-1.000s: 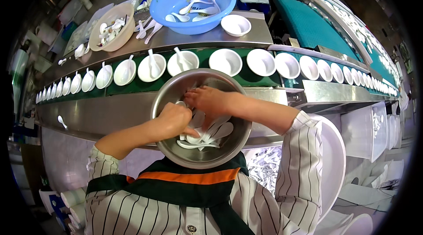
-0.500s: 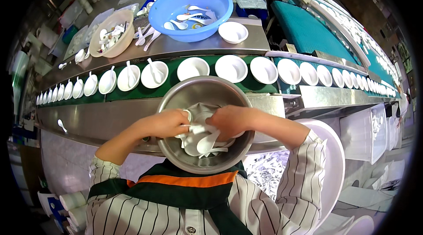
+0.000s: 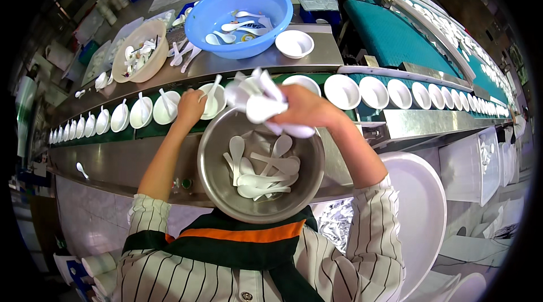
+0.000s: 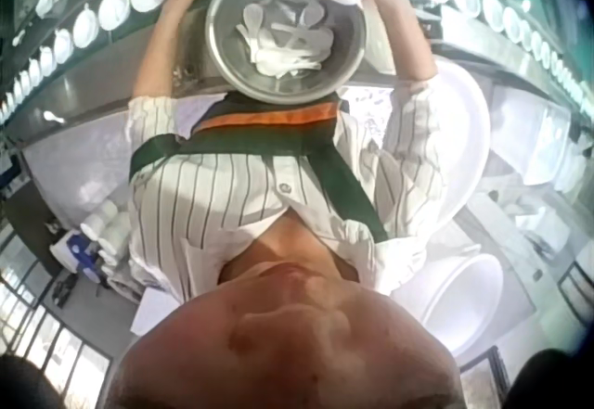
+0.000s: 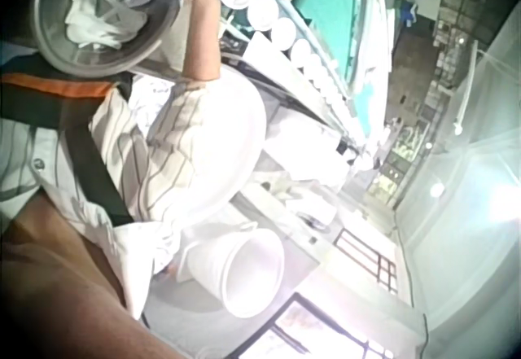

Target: The person sorts plastic spoons by placing them into white bowls on a conveyor belt, moving a large quantity from a metal basin into a white bin, and then placing spoons into the bowls.

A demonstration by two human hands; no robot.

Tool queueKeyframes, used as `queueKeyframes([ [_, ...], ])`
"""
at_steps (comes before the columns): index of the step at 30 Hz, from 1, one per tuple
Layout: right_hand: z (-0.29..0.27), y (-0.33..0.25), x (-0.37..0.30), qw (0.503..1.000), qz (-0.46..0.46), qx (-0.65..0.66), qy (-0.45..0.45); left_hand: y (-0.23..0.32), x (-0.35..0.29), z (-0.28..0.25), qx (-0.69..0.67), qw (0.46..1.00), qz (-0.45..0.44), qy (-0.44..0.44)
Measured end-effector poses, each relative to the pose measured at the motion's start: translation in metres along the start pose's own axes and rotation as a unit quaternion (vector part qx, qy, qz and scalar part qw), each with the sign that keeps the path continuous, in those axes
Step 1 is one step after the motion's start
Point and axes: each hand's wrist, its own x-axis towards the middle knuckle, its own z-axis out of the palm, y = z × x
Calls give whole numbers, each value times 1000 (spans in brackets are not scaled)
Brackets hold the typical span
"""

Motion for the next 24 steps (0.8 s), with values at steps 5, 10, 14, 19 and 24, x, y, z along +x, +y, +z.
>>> queueKeyframes([
  [5, -19, 58, 44, 965, 40, -91, 244, 49, -12, -45, -272, 960, 62, 12],
  [10, 26, 116, 80, 953, 84, -174, 235, 56, -41, -43, -326, 878, 133, -325],
  [14, 32, 114, 73, 964, 76, -102, 233, 49, -60, -59, -286, 865, 120, -395],
  [19, 13, 125, 63, 917, 32, -164, 363, 74, -92, -65, -96, 975, 198, -14],
  [24, 9, 141, 68, 910, 99, -168, 366, 128, -109, -63, -98, 933, 311, -155],
])
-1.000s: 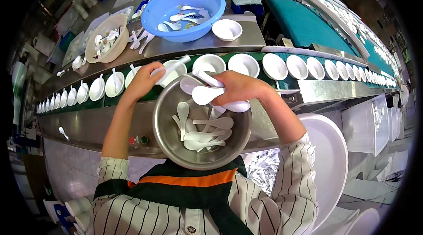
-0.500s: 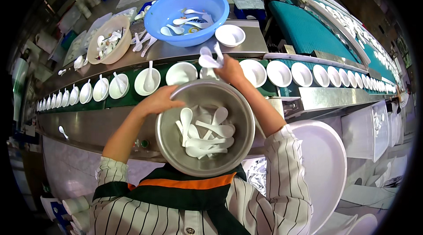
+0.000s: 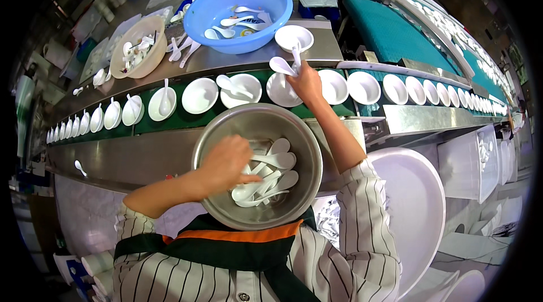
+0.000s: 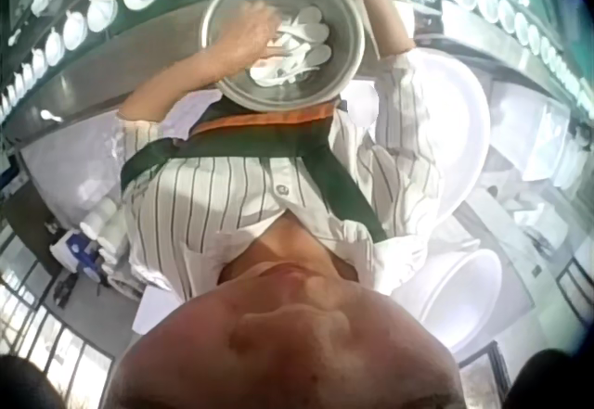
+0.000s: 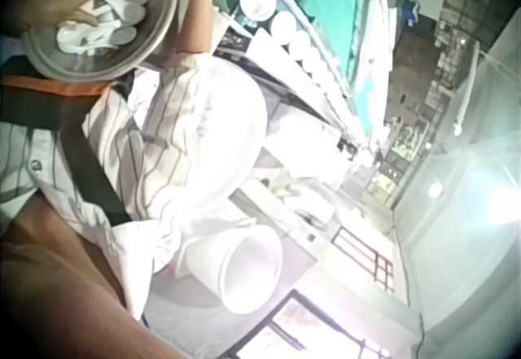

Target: The person sorts plastic spoons by placing them into white bowls on a conveyor belt, moving a large quantity from a metal basin into a white bin, and then placing spoons into the bowls.

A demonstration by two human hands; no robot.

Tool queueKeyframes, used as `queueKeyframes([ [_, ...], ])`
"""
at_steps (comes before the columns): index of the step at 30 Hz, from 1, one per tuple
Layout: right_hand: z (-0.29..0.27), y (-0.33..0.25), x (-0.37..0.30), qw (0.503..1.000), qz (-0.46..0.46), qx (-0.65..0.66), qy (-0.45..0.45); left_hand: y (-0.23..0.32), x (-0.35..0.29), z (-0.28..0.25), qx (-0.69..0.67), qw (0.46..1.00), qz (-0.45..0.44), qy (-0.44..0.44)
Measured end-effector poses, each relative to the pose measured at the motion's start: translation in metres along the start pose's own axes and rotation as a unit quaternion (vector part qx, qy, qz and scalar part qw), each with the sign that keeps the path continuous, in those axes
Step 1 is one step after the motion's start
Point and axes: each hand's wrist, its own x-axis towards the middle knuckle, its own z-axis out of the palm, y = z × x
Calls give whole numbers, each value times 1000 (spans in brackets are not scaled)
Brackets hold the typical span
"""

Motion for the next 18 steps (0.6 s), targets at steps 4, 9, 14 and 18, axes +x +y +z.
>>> queueKeyframes([
  [4, -12, 4, -7, 999, 18, -39, 14, -4, -6, 33, 2, 979, 51, -195],
  [9, -15, 29, -10, 996, 69, -53, -22, -14, -4, 26, -143, 973, 8, -181],
  [14, -26, 12, -14, 985, 132, 7, -110, -60, 8, -30, -235, 943, -212, 105],
  [18, -10, 13, -10, 990, 88, 64, -95, -221, -25, -26, 11, 887, -336, 317],
])
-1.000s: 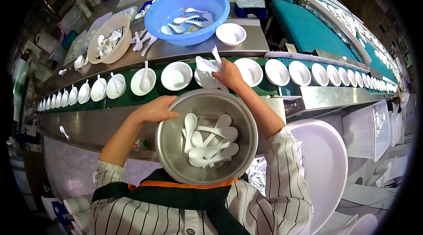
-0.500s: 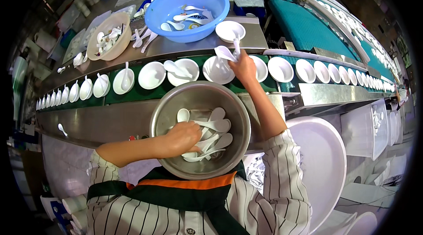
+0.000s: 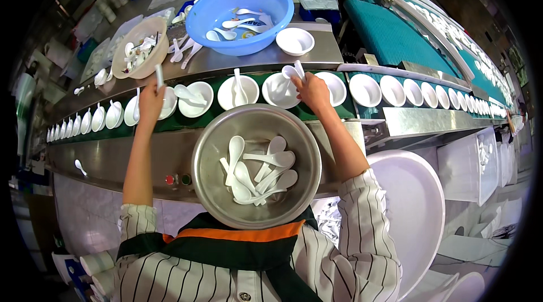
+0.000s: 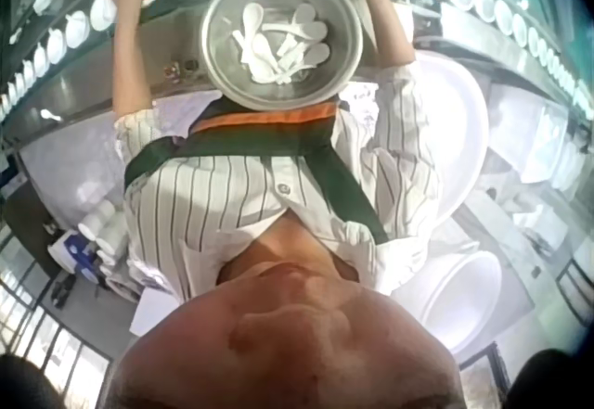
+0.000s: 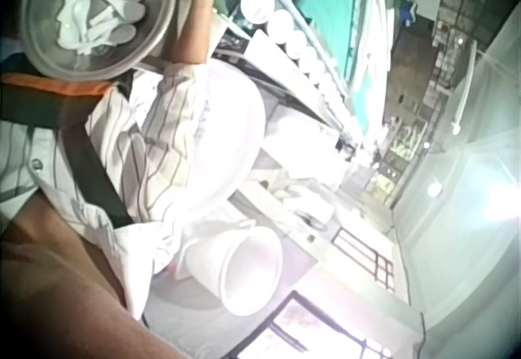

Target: The person sorts plastic spoons by placing them into white bowls on a conveyor belt, moving a large quantity from a metal basin into a white bin, and then placing spoons into the bowls.

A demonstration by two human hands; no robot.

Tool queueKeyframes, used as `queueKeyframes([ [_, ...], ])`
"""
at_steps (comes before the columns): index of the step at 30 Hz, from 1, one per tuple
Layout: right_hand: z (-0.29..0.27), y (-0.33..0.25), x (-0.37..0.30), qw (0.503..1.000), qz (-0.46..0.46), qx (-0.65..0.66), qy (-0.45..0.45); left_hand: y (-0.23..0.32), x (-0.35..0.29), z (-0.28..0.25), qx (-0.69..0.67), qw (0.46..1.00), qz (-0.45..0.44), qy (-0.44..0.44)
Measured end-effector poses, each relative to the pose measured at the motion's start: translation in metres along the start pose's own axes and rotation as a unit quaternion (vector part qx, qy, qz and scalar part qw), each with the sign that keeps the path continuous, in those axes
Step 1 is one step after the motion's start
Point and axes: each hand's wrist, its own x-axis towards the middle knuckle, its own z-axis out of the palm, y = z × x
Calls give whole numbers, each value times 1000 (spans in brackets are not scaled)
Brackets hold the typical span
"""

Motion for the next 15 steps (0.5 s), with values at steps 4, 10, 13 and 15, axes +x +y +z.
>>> queueKeyframes([
  [4, 3, -5, 3, 998, -15, 28, 47, -101, 10, 2, 165, 981, -101, 8],
  [10, 4, 21, 11, 993, 69, 97, -14, -72, 5, 11, 246, 967, 6, 69],
  [13, -1, 14, 6, 987, 80, 118, -71, -27, 3, 13, 226, 945, 234, 11],
  [15, -1, -3, 5, 990, 67, 86, -93, -52, -1, 20, 280, 923, 263, 7],
])
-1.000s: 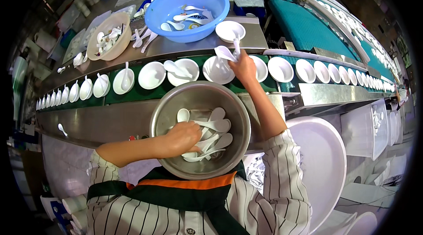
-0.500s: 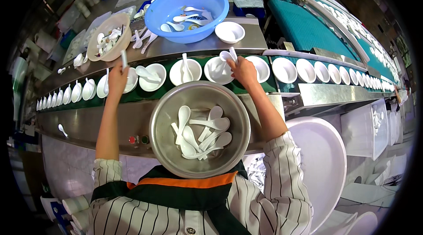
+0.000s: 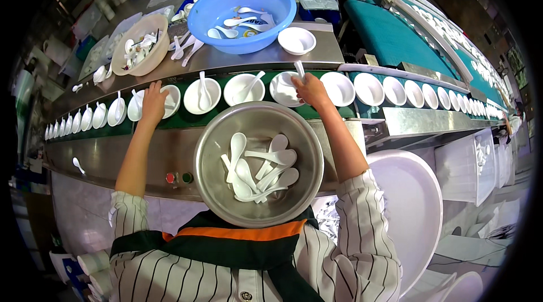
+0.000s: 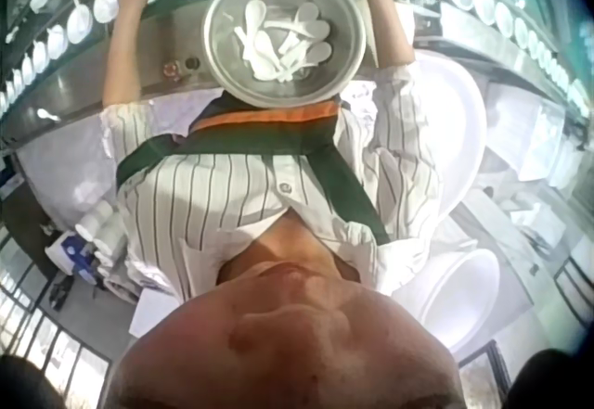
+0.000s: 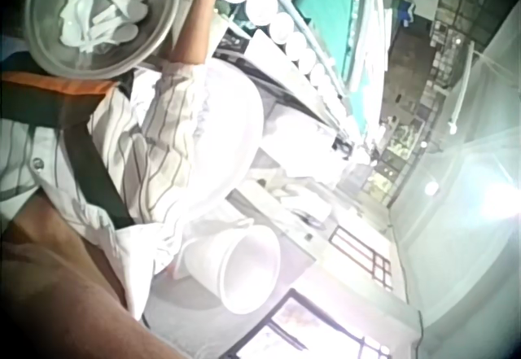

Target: The person sorts plastic spoons by placing them into white bowls on a conveyor belt, moving a large quantity from a metal basin into a white bin, and then placing spoons into the bowls.

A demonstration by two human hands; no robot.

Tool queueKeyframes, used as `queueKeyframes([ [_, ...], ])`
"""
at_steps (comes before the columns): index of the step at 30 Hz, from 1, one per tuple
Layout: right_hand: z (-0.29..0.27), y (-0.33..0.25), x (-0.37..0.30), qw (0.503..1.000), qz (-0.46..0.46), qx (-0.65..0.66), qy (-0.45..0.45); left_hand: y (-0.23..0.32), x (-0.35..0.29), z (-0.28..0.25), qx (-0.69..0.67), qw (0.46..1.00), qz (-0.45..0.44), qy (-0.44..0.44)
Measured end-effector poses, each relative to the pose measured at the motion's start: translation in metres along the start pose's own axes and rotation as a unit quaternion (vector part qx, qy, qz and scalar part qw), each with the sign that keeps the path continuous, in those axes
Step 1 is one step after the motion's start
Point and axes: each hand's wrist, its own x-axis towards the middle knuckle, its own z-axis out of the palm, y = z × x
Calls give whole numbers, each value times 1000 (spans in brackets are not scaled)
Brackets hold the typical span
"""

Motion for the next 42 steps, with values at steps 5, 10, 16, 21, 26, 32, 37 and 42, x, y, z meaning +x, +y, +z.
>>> queueKeyframes([
  [5, 1, 13, 14, 999, -5, 42, -1, -35, 0, 22, 48, 975, -131, -172],
  [10, -4, 32, 28, 992, -69, 72, 73, -60, 10, 27, -140, 935, -307, -108],
  [16, -2, 36, 27, 984, -75, -65, 150, -23, 15, 20, -56, 971, -231, 34],
  [21, -15, 27, 21, 956, -125, -9, 266, 85, 63, -58, -435, 896, -88, 0],
  [26, -35, 72, 22, 939, -98, -261, 203, 164, 51, -130, -384, 866, 298, -118],
  [32, -19, -35, -61, 936, -331, -115, 24, 196, 0, -102, -197, 889, 381, -161],
  [37, 0, -38, -113, 737, -368, -527, -209, 212, 21, -119, -225, 828, 394, -329],
  [42, -16, -5, -134, 674, -469, -525, -222, 250, 16, -127, -335, 784, 358, -380],
])
